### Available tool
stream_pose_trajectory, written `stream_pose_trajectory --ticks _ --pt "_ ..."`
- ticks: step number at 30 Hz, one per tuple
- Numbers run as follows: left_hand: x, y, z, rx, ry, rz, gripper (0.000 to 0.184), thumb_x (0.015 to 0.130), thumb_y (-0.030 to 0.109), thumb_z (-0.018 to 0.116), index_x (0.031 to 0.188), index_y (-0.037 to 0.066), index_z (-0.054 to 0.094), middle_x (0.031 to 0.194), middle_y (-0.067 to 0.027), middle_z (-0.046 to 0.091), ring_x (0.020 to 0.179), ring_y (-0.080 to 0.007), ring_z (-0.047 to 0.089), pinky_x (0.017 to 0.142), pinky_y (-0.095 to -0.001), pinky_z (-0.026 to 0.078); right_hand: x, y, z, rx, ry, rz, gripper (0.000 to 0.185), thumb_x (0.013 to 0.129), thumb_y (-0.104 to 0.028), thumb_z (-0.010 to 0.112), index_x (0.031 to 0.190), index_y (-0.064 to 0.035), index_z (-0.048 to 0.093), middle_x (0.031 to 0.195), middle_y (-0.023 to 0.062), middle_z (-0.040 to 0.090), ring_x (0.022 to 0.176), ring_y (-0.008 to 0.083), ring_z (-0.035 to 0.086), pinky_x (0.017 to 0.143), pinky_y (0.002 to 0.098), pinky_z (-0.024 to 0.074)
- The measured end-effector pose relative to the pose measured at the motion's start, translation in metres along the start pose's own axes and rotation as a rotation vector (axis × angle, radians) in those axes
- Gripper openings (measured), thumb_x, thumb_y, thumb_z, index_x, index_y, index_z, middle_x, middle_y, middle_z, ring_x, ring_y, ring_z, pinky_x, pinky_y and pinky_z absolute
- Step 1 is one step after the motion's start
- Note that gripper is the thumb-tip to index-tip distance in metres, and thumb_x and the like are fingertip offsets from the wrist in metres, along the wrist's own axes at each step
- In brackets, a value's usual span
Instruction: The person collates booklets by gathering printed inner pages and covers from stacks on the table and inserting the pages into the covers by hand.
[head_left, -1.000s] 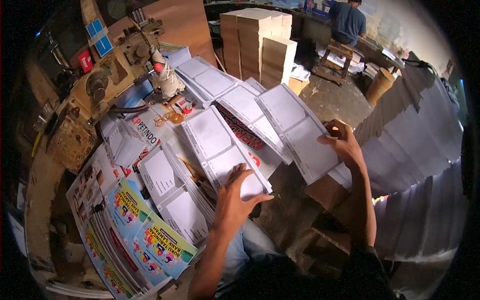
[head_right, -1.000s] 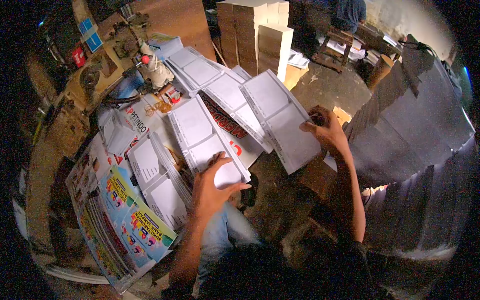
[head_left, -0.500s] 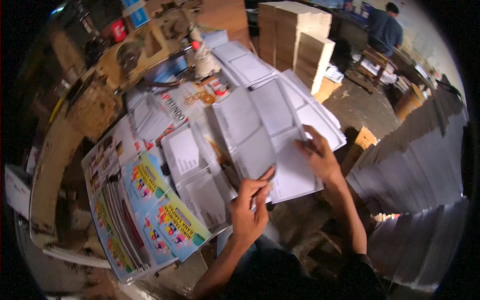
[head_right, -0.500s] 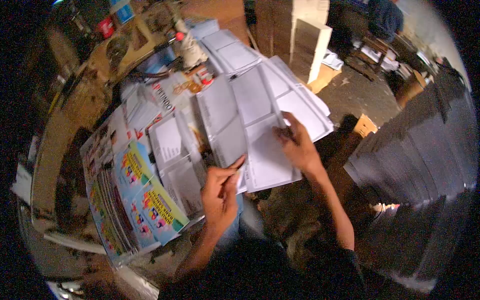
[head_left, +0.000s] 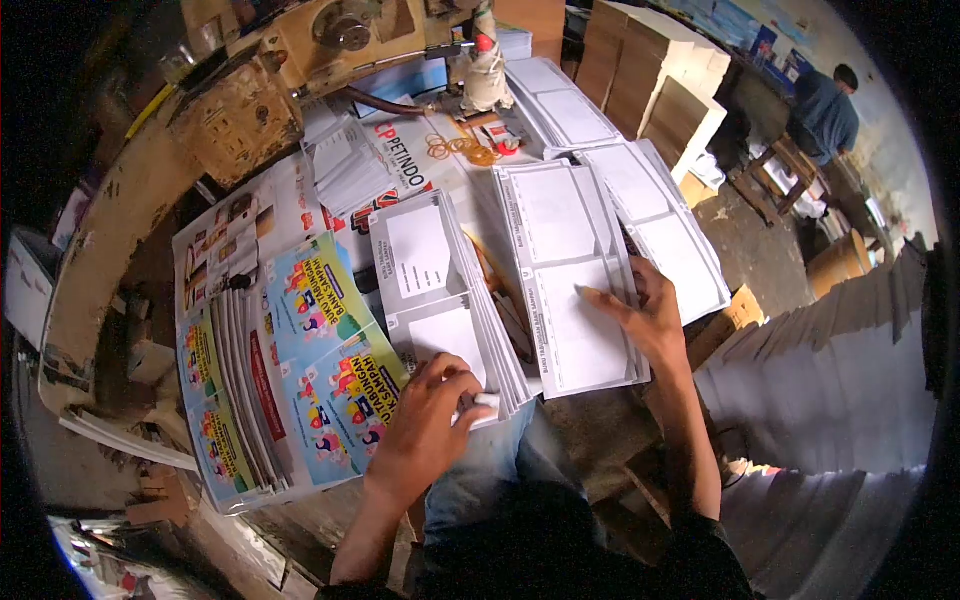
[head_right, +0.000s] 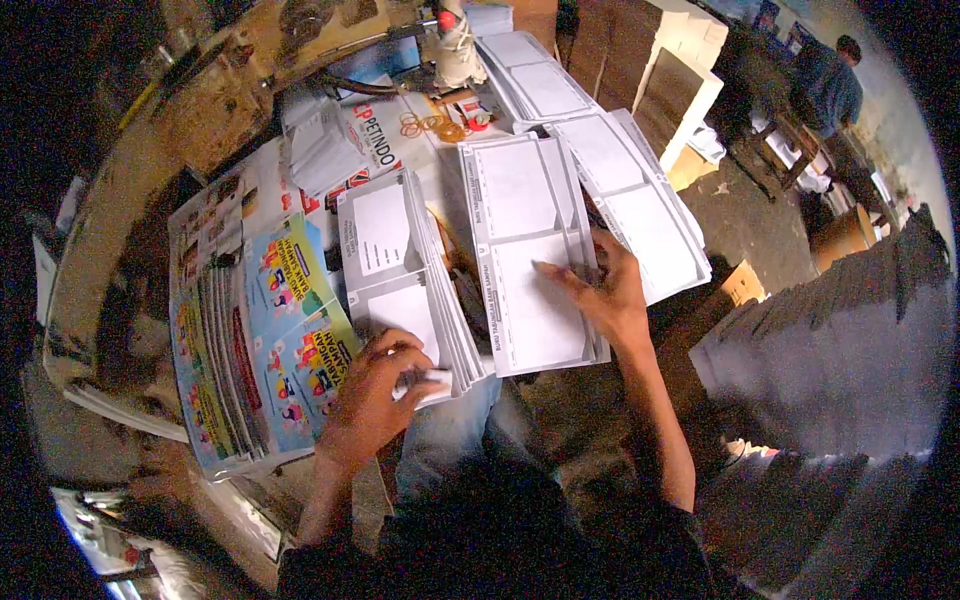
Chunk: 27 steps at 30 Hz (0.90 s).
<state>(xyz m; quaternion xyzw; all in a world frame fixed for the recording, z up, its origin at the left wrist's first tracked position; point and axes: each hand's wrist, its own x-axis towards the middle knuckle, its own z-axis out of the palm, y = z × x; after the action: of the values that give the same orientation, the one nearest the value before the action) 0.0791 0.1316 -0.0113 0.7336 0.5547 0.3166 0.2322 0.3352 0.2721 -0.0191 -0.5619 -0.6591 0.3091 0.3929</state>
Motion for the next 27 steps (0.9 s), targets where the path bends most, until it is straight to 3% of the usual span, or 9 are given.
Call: stream_pose_trajectory --ticks 4,6,8,11,13,16,18,20,27 --pt "-0.010 0.023 -0.010 -0.013 0.090 -0.138 0.015 0.088 0.002 0.065 0.099 0.001 0.055 0.093 -0.0180 0.062 0.090 -0.0396 0.062 0.077 -0.0437 0.048 0.002 -0.018 -0.004 0.159 -0.115 0.089 0.040 0.082 -0.010 0.075 0.116 0.0047 0.061 0.103 0.0093 0.067 0.091 0.0156 0.062 0.084 0.0295 0.0495" --pt "-0.019 0.032 -0.012 -0.187 0.258 -0.316 0.007 0.094 0.008 0.060 0.099 0.003 0.060 0.094 -0.0162 0.068 0.092 -0.0326 0.067 0.084 -0.0380 0.050 -0.002 -0.022 0.002 0.414 -0.126 0.113 0.045 0.086 -0.004 0.068 0.128 0.0046 0.055 0.107 0.0101 0.068 0.097 0.0166 0.062 0.088 0.0298 0.0485" --pt "-0.027 0.033 -0.013 -0.170 0.287 -0.316 0.007 0.094 0.008 0.061 0.099 0.003 0.060 0.096 -0.0169 0.068 0.091 -0.0300 0.067 0.084 -0.0363 0.050 -0.016 -0.033 0.023 0.439 -0.082 0.208 0.062 0.091 -0.003 0.061 0.147 0.0027 0.035 0.132 0.0184 0.056 0.113 0.0210 0.058 0.102 0.0327 0.0435" --pt "-0.034 0.028 -0.009 -0.201 0.339 -0.334 0.009 0.092 0.007 0.065 0.099 0.003 0.061 0.093 -0.0152 0.068 0.089 -0.0277 0.067 0.085 -0.0374 0.050 -0.028 -0.046 0.057 0.389 -0.325 0.198 0.058 0.094 -0.005 0.058 0.146 0.0034 0.035 0.143 0.0220 0.046 0.125 0.0244 0.051 0.108 0.0345 0.0385" --pt "-0.035 0.018 -0.008 -0.167 0.269 -0.038 0.026 0.089 0.012 0.068 0.110 0.002 0.056 0.102 -0.0176 0.066 0.099 -0.0334 0.066 0.085 -0.0411 0.050 -0.033 -0.036 0.084 0.326 -0.372 0.029 0.056 0.095 -0.007 0.057 0.146 0.0034 0.035 0.145 0.0218 0.044 0.133 0.0261 0.043 0.113 0.0343 0.0322" --pt "-0.047 0.033 -0.032 -0.080 0.274 -0.229 0.040 0.084 0.020 0.075 0.114 0.004 0.055 0.110 -0.0193 0.060 0.107 -0.0363 0.058 0.090 -0.0468 0.048 -0.034 -0.017 0.093 0.404 -0.432 0.095 0.056 0.097 -0.010 0.056 0.147 0.0043 0.034 0.147 0.0217 0.043 0.135 0.0267 0.042 0.114 0.0340 0.0296" --pt "-0.058 0.027 -0.033 0.120 0.253 -0.301 0.048 0.079 0.027 0.080 0.113 0.005 0.055 0.116 -0.0196 0.053 0.109 -0.0372 0.053 0.090 -0.0500 0.047 -0.037 -0.051 0.088 0.386 -0.344 0.305 0.070 0.097 -0.034 0.061 0.148 0.0042 0.033 0.147 0.0211 0.044 0.136 0.0276 0.041 0.114 0.0341 0.0285" --pt "-0.064 0.019 -0.034 0.202 0.174 -0.378 0.045 0.081 0.028 0.079 0.112 0.005 0.055 0.120 -0.0186 0.051 0.113 -0.0364 0.051 0.091 -0.0504 0.046 -0.040 -0.069 0.085 0.351 -0.304 0.370 0.078 0.095 -0.045 0.062 0.149 0.0037 0.032 0.143 0.0222 0.047 0.135 0.0271 0.042 0.114 0.0345 0.0290" --pt "-0.070 0.006 -0.040 0.063 0.214 -0.233 0.023 0.086 0.012 0.071 0.103 0.002 0.059 0.102 -0.0157 0.061 0.099 -0.0312 0.062 0.087 -0.0454 0.049 -0.036 -0.064 0.090 0.415 -0.365 0.239 0.069 0.093 -0.031 0.069 0.143 0.0056 0.039 0.128 0.0199 0.059 0.118 0.0215 0.056 0.102 0.0327 0.0427"
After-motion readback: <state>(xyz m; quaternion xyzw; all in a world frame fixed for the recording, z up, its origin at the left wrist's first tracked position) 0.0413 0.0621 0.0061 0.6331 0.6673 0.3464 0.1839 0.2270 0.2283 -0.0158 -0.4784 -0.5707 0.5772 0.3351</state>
